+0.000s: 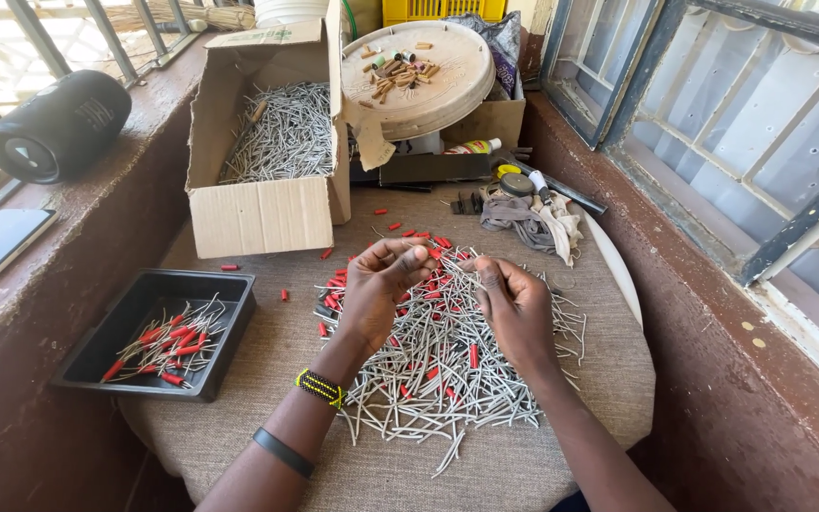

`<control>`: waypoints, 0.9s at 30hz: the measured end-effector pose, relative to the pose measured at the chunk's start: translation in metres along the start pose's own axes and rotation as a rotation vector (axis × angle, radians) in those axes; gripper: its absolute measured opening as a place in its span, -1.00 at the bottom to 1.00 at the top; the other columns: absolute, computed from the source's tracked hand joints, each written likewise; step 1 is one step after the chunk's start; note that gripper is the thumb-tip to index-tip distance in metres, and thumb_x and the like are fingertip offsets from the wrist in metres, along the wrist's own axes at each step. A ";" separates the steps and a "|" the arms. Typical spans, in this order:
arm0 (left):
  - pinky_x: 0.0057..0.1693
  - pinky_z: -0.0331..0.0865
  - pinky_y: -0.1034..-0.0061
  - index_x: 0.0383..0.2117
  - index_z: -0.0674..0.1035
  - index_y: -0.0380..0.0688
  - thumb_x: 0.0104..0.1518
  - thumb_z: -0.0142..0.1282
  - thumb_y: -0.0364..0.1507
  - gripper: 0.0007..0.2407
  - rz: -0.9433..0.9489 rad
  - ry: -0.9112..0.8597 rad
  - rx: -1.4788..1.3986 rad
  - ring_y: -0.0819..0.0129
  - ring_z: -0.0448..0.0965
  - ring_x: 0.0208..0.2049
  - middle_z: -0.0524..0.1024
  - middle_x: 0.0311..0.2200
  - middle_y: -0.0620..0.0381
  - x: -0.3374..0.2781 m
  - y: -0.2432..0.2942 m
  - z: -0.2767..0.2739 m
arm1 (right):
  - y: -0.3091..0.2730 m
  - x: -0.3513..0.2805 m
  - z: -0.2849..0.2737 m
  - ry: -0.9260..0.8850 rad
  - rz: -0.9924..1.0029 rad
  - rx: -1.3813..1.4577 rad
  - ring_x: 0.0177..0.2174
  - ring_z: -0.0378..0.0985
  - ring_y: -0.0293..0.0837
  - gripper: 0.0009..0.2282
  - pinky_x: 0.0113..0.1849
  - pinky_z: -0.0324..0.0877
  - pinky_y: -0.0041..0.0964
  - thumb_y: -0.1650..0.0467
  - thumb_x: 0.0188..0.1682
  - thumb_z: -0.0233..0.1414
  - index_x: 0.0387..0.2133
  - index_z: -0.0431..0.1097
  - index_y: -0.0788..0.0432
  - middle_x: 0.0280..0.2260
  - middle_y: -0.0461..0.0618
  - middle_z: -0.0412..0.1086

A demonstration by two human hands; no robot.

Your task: Assembling metal rivets by manually attaching red plastic caps to each one.

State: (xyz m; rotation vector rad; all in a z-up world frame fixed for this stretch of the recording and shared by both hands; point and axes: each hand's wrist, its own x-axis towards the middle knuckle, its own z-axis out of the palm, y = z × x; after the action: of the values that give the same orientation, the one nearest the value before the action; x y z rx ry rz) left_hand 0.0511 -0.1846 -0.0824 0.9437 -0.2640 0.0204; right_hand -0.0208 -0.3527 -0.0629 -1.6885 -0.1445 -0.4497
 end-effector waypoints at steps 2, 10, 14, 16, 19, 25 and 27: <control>-0.09 0.63 0.57 -0.19 0.64 -0.40 0.07 0.31 -0.55 -0.79 -0.006 0.022 -0.030 0.27 0.72 -0.30 0.65 -0.34 -0.07 0.003 0.002 -0.005 | -0.001 0.000 0.000 -0.047 0.006 0.079 -0.75 0.05 -0.43 -0.74 -0.66 0.03 -0.58 0.38 0.20 -0.11 -0.21 0.54 0.27 -0.75 -0.15 0.16; -0.14 0.65 0.61 -0.23 0.64 -0.35 0.09 0.31 -0.54 -0.83 -0.026 0.042 -0.053 0.25 0.73 -0.34 0.66 -0.32 -0.04 0.003 0.004 -0.006 | 0.008 0.003 -0.002 -0.244 -0.133 0.154 -0.71 -0.05 -0.49 -0.74 -0.65 -0.06 -0.60 0.45 0.18 -0.22 -0.13 0.44 0.32 -0.68 -0.28 -0.08; -0.16 0.66 0.61 -0.27 0.64 -0.35 0.08 0.31 -0.54 -0.85 -0.016 0.027 -0.026 0.24 0.74 -0.35 0.66 -0.29 -0.07 0.005 0.001 -0.009 | -0.008 0.000 -0.006 -0.083 -0.372 -0.089 -0.48 0.32 -0.32 -0.77 -0.41 0.28 -0.43 0.50 0.08 0.00 -0.06 0.55 0.25 -0.48 0.09 0.45; -0.17 0.65 0.62 -0.30 0.64 -0.34 0.08 0.32 -0.52 -0.86 -0.018 0.018 -0.012 0.25 0.73 -0.37 0.66 -0.27 -0.07 0.005 0.000 -0.009 | -0.017 -0.003 -0.006 0.000 -0.420 -0.091 -0.37 0.53 -0.27 -0.81 -0.27 0.44 -0.36 0.56 0.04 0.08 -0.12 0.59 0.27 -0.43 0.14 0.56; -0.17 0.65 0.63 -0.34 0.65 -0.30 0.07 0.33 -0.52 -0.87 -0.014 0.003 0.036 0.28 0.73 -0.37 0.66 -0.27 -0.06 0.003 -0.001 -0.006 | -0.011 -0.001 -0.007 0.104 -0.446 -0.204 -0.29 0.60 -0.26 -0.83 -0.25 0.48 -0.34 0.60 -0.03 0.16 -0.21 0.63 0.23 -0.36 0.10 0.64; -0.18 0.66 0.58 -0.34 0.66 -0.35 0.04 0.36 -0.52 -0.85 -0.018 -0.037 0.073 0.26 0.73 -0.37 0.66 -0.26 -0.13 -0.002 -0.008 -0.001 | 0.000 0.006 -0.006 0.163 -0.636 -0.387 -0.31 0.69 -0.14 -0.77 -0.24 0.52 -0.37 0.61 -0.09 0.21 -0.27 0.67 0.03 -0.37 -0.05 0.63; -0.17 0.64 0.61 -0.38 0.66 -0.33 0.03 0.38 -0.51 -0.86 -0.034 -0.035 0.080 0.28 0.73 -0.36 0.66 -0.24 -0.12 -0.004 -0.008 0.001 | 0.009 0.007 -0.007 0.148 -0.634 -0.374 -0.27 0.69 -0.04 -0.76 -0.21 0.51 -0.28 0.62 -0.08 0.17 -0.31 0.68 0.03 -0.36 -0.03 0.63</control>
State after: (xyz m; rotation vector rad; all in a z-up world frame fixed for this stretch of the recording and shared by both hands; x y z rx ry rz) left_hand 0.0479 -0.1902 -0.0892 1.0283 -0.2812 -0.0174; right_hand -0.0124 -0.3624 -0.0681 -1.9492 -0.5198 -1.1275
